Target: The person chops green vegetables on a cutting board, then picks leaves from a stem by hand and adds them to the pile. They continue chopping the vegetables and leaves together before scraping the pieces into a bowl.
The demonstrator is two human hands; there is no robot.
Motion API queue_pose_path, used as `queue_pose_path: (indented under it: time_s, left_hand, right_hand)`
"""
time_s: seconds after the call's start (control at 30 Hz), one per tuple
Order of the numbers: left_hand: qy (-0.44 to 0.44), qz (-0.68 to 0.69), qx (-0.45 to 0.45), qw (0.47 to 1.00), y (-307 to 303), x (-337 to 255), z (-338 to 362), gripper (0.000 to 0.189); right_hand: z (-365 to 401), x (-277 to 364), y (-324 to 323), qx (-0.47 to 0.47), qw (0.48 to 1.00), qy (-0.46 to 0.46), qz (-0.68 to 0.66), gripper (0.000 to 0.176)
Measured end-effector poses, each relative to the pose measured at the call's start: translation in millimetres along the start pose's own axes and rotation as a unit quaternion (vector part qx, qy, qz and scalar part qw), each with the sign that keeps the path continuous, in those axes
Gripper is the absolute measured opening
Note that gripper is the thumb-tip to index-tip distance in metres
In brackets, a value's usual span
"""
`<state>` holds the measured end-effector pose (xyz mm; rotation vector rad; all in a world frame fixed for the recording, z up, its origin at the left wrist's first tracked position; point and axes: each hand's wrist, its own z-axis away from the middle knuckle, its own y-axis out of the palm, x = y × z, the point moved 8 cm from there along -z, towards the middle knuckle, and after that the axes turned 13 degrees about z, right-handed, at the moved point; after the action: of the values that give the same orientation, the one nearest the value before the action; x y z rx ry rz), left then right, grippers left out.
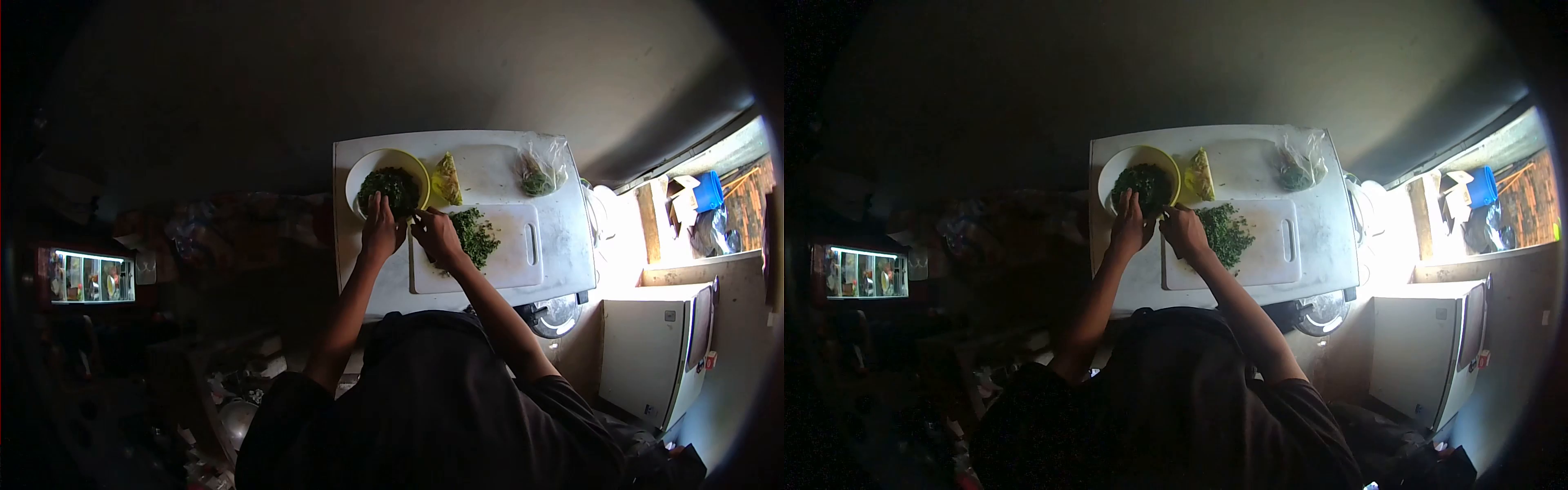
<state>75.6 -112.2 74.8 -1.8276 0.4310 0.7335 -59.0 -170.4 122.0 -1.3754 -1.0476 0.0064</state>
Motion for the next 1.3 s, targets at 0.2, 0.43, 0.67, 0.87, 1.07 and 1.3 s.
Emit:
queue_pose_path:
  time_s: [0.2, 0.43, 0.67, 0.87, 1.07, 1.3]
  left_hand:
    - [0.011, 0.012, 0.016, 1.0, -13, -19, 9, 0.046]
    - [0.008, -0.007, 0.0, 1.0, -17, -15, 18, 0.028]
    - [-0.023, -0.011, 0.004, 1.0, -30, -20, 51, 0.022]
    - [-0.029, -0.021, 0.017, 0.999, -34, -27, 76, 0.025]
    - [-0.007, 0.01, -0.046, 0.999, -45, -74, 80, 0.054]
    - [0.114, 0.144, -0.003, 0.983, 13, -121, 84, 0.073]
  right_hand:
    - [5, -3, -1, -0.001, 1.0, -0.006, -0.012, 0.035]
    - [10, -4, 7, 0.007, 0.999, -0.006, -0.037, 0.033]
    - [31, 10, 14, 0.02, 0.996, -0.028, -0.079, 0.034]
    - [52, 14, 17, 0.082, 0.993, -0.007, -0.083, 0.034]
    - [74, 0, -10, 0.062, 0.996, -0.022, -0.068, 0.026]
    - [120, -105, -62, -0.009, 0.994, 0.092, -0.054, 0.027]
